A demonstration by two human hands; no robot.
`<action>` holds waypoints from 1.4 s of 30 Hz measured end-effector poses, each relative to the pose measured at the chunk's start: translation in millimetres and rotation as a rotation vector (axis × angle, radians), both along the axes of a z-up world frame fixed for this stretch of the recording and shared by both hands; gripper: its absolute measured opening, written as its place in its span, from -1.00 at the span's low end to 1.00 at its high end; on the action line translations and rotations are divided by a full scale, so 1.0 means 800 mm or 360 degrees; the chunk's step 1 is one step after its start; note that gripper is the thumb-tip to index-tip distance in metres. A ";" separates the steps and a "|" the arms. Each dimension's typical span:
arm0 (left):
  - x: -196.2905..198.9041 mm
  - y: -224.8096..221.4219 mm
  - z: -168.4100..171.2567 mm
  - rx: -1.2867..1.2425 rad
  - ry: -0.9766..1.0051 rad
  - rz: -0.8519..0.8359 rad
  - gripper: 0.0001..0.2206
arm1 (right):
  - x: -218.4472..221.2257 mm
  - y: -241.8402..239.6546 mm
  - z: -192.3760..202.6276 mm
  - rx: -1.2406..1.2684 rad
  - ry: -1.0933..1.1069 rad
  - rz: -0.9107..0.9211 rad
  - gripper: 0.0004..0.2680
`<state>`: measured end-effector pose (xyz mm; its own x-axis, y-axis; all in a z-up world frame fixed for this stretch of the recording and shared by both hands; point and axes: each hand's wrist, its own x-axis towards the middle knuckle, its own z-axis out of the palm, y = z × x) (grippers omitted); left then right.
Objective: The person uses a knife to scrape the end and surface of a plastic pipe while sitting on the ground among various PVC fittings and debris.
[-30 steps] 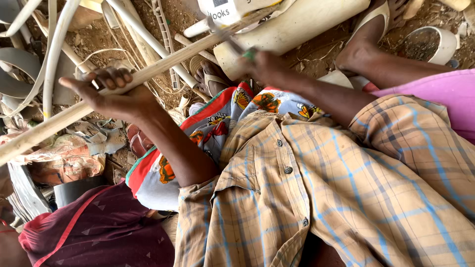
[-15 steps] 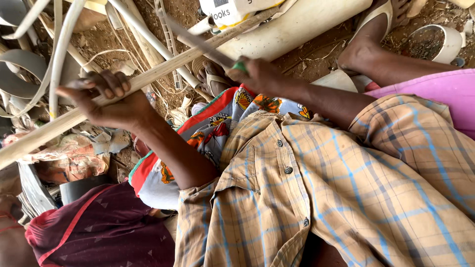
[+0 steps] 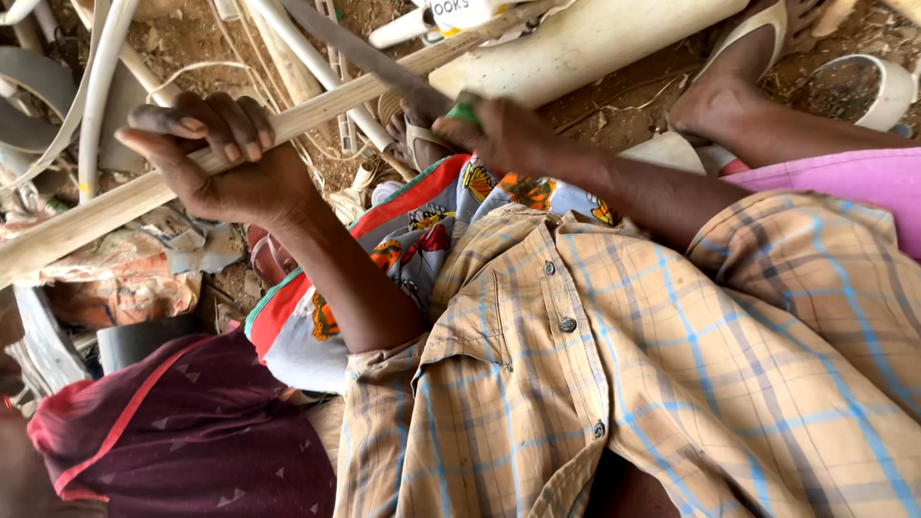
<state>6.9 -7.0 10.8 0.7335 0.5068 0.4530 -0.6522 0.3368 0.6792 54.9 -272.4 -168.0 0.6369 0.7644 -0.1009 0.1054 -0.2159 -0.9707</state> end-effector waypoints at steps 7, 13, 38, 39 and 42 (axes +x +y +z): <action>0.006 -0.001 -0.005 -0.0071 -0.0030 -0.0056 -0.66 | 0.050 -0.064 0.013 -0.0421 0.0585 -0.0339 -0.62; 0.008 -0.006 -0.006 0.0162 -0.0085 -0.0107 -0.69 | 0.010 -0.003 0.046 -0.0032 -0.0117 0.0104 -0.60; 0.008 0.019 -0.023 0.0245 -0.0076 -0.0398 -0.62 | 0.071 -0.060 0.042 -0.0586 0.0738 -0.0212 -0.56; 0.009 0.020 -0.021 0.0260 -0.0083 -0.0408 -0.62 | 0.069 -0.056 0.046 -0.0490 0.0765 -0.0183 -0.61; 0.008 0.023 -0.020 0.0277 -0.0069 -0.0422 -0.61 | 0.056 -0.032 0.055 -0.0298 0.0773 -0.0002 -0.68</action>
